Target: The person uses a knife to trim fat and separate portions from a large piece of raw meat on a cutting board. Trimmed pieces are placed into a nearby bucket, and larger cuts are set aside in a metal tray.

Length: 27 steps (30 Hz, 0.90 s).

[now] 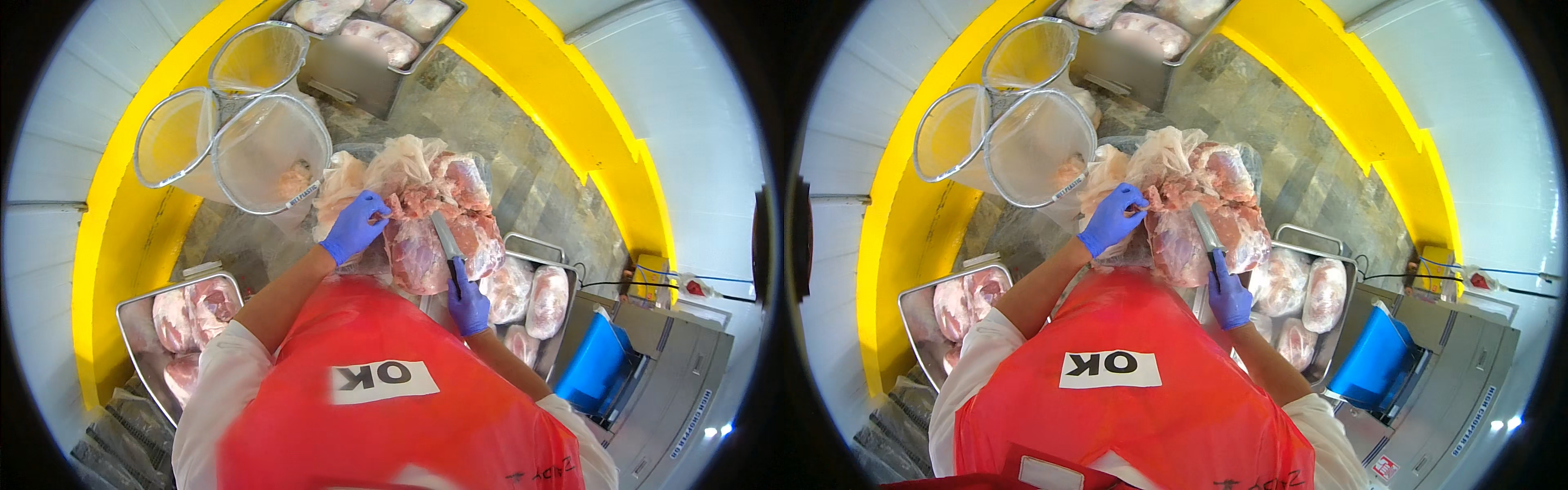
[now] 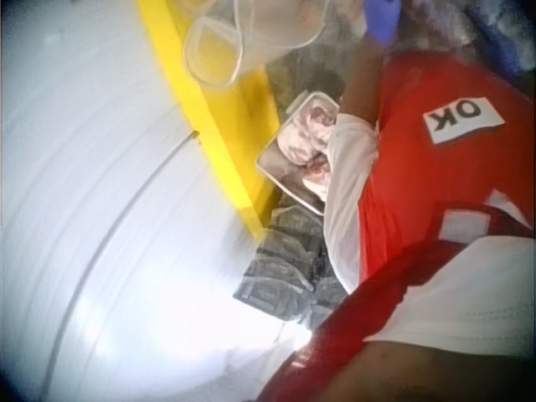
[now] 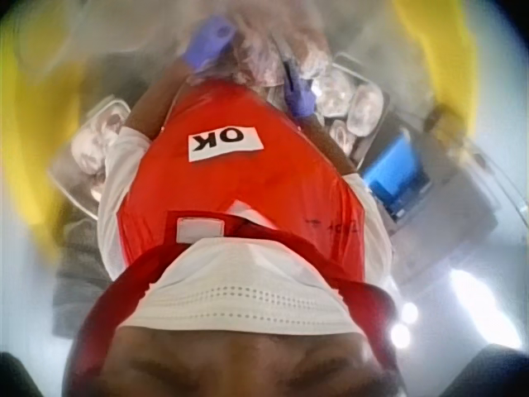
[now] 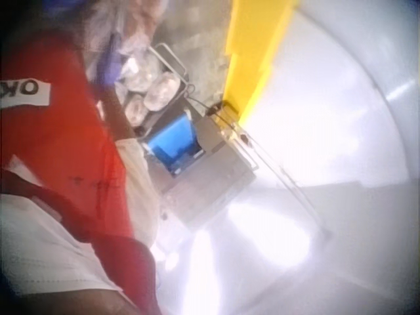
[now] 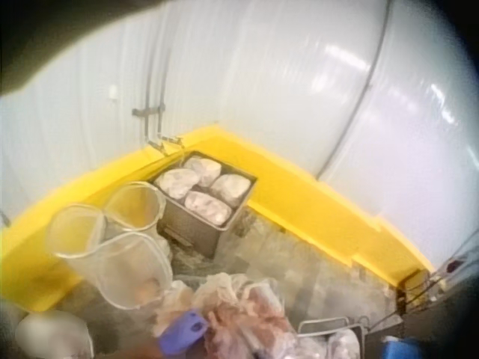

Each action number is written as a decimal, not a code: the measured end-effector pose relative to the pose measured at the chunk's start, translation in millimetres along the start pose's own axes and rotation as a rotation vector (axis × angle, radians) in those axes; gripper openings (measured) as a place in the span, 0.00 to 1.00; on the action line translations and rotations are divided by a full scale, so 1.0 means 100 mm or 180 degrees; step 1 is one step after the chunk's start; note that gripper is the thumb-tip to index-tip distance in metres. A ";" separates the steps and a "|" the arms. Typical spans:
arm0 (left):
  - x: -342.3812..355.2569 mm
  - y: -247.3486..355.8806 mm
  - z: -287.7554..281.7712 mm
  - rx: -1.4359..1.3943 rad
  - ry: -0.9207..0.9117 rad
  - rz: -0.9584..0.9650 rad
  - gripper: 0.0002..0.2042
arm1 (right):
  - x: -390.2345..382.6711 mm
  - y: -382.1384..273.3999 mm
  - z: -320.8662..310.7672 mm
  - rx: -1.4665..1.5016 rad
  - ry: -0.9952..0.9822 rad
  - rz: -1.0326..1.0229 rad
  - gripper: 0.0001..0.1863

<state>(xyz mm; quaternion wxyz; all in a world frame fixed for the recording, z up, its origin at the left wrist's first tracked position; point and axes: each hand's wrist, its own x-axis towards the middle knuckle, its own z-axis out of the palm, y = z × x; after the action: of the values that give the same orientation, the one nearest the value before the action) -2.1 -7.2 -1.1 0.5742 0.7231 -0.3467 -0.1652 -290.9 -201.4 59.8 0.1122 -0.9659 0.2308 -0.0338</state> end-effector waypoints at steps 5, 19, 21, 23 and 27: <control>0.02 0.09 -0.11 0.0147 -0.0130 -0.0160 0.10 | 0.08 -0.07 0.02 0.0032 0.0233 -0.0032 0.31; 1.32 0.24 0.08 0.2815 -0.0146 0.1942 0.26 | -0.21 0.21 0.00 -0.0025 0.0551 -0.0088 0.34; 1.45 0.19 0.05 0.3207 -0.0744 0.2015 0.25 | -0.23 0.22 -0.03 0.0013 0.0502 -0.0095 0.34; 1.53 0.23 0.02 0.3186 -0.1617 0.1495 0.21 | -0.33 0.27 -0.07 0.0010 0.0412 0.0017 0.34; 1.50 -0.01 -0.37 0.2665 -0.1536 0.0783 0.13 | -0.51 0.29 -0.18 0.0098 0.0162 0.0156 0.34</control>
<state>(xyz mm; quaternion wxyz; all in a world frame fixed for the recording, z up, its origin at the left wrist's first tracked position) 127.5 -83.7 32.0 0.1532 0.7864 -0.5890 -0.1054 -351.3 -207.3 69.6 0.1220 -0.9569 0.2567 -0.0591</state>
